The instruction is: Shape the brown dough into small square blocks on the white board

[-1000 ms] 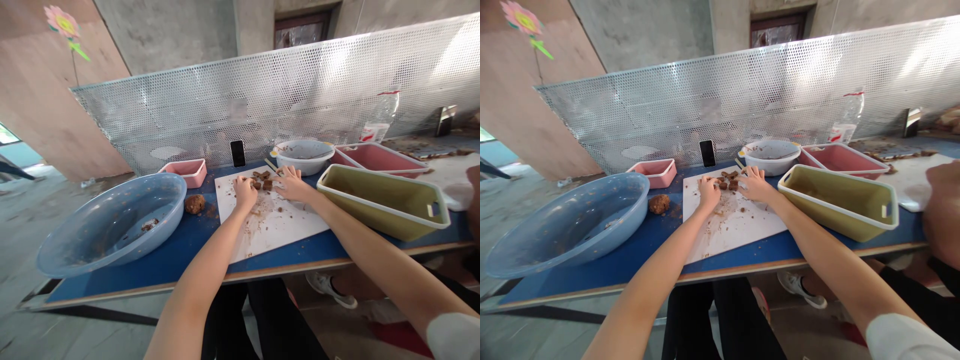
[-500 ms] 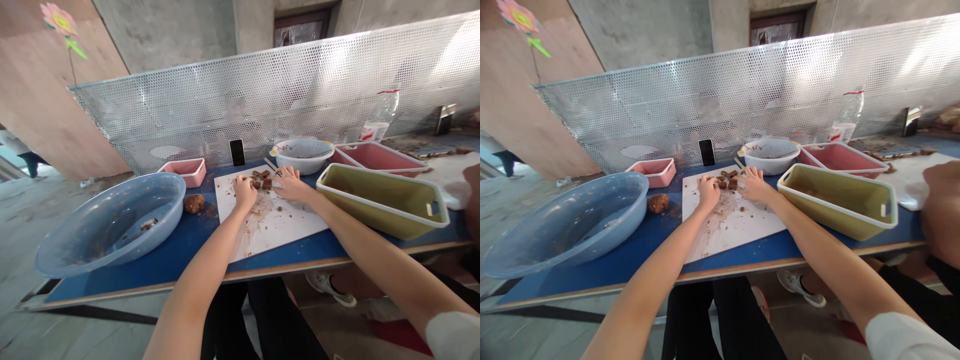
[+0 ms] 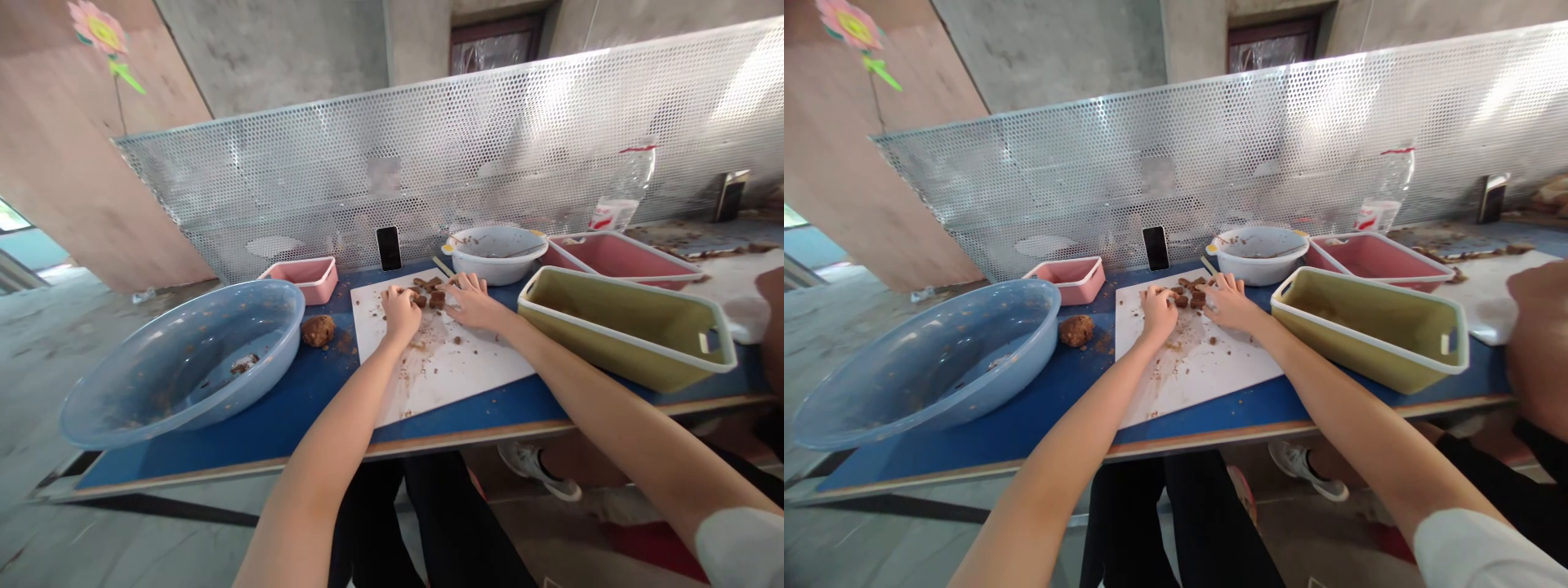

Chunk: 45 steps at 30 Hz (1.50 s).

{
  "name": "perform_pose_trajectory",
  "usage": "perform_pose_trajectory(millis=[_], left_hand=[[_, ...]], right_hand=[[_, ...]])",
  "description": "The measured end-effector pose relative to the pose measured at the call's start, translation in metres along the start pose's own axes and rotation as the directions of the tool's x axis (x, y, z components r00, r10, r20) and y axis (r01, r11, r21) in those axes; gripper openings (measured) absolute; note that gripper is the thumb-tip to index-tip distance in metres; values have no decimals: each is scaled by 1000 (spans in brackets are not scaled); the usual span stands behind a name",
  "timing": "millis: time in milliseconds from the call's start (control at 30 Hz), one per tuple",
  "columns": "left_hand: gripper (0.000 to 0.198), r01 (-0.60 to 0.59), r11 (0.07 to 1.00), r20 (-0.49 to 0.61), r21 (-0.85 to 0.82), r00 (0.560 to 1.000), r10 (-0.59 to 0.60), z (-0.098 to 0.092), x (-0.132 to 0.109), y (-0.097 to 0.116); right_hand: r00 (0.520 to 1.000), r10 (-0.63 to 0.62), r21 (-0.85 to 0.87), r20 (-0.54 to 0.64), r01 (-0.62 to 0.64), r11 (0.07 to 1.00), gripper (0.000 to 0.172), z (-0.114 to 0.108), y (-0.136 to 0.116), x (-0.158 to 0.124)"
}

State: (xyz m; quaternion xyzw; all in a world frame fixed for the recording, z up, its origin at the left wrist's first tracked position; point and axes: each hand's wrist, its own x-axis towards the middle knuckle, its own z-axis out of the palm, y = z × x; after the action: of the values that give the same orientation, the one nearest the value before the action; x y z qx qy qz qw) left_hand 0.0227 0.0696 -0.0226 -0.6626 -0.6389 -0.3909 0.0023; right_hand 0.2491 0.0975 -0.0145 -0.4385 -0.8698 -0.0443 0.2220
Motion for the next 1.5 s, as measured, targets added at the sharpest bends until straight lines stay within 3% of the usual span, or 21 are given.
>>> perform_pose_trajectory(millis=[267, 433, 500, 900, 1267, 1500], left_hand=[[39, -6, 999, 50, 50, 999, 4, -4, -1, 4], [37, -249, 960, 111, 130, 965, 236, -18, 1, 5], [38, -292, 947, 126, 136, 953, 276, -21, 2, 5], [39, -118, 991, 72, 70, 991, 113, -14, 0, 4], [38, -84, 995, 65, 46, 995, 81, -12, -1, 3], [38, -82, 995, 61, 53, 995, 79, -12, -3, 2]], right_hand=[[998, 49, 12, -29, -49, 999, 57, 4, -3, 3], [997, 72, 25, -33, -71, 997, 56, 4, -1, 4], [995, 91, 28, -41, -90, 996, 55, 6, 0, 4], [930, 357, 145, -91, -342, 928, 54, 17, 12, 11], [920, 369, 225, -131, -335, 915, 55, 20, 13, 13], [916, 398, 244, -49, -376, 894, 65, 3, -6, 14]])
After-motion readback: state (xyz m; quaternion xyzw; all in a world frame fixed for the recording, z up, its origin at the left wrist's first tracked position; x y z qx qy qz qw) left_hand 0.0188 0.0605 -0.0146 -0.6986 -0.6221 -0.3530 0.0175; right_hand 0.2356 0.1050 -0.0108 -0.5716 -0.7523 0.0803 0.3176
